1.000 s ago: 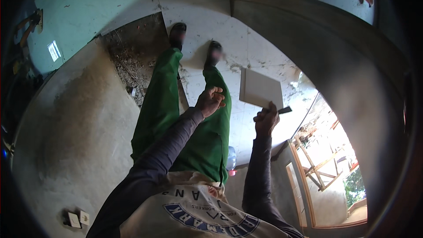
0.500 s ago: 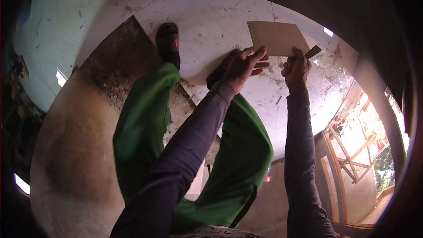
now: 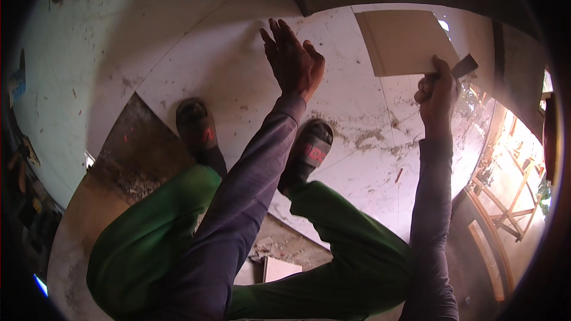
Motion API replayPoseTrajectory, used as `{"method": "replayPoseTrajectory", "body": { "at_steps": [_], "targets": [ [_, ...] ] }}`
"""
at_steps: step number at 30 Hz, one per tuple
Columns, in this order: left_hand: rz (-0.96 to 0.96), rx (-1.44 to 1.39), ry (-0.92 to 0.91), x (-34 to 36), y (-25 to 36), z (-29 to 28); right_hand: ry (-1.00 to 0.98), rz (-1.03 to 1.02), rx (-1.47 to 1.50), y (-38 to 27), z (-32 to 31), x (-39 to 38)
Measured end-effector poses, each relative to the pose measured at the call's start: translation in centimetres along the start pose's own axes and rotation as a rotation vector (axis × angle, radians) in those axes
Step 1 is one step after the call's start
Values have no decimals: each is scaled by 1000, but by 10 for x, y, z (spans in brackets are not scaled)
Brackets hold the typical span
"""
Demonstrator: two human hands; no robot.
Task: The person applies mortar to the edge of a wall and around a door frame using a small scraper. They pick up a tile, apply mortar to its back, and then press the tile onto the corner of the wall to fit it into place.
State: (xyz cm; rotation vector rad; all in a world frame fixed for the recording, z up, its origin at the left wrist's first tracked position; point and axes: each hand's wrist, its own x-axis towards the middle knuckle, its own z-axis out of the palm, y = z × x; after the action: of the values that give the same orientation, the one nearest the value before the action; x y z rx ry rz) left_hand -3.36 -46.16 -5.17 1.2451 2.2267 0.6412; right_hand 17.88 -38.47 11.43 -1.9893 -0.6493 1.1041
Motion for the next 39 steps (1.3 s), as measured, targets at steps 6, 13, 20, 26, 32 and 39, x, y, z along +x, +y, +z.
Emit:
{"method": "replayPoseTrajectory", "body": {
  "at_steps": [6, 13, 20, 26, 32, 39],
  "targets": [
    [14, 97, -10, -5, 44, 59, 137, -89, 77, -16, -36, 11],
    [-150, 48, -1, 21, 98, 96, 113, -304, 73, -37, -69, -3],
    [-424, -39, -137, 37, 137, 87, 114, -272, 133, -31, -90, -17],
    [-350, -116, -250, 53, 162, 94, 163, -259, 98, -17, -108, -15],
    [274, -365, -376, 32, 138, 92, 196, -230, 197, -30, -105, -16],
    [272, -30, -309, 29, 64, 101, 80, -230, 101, -14, -73, -2]
  ]
}}
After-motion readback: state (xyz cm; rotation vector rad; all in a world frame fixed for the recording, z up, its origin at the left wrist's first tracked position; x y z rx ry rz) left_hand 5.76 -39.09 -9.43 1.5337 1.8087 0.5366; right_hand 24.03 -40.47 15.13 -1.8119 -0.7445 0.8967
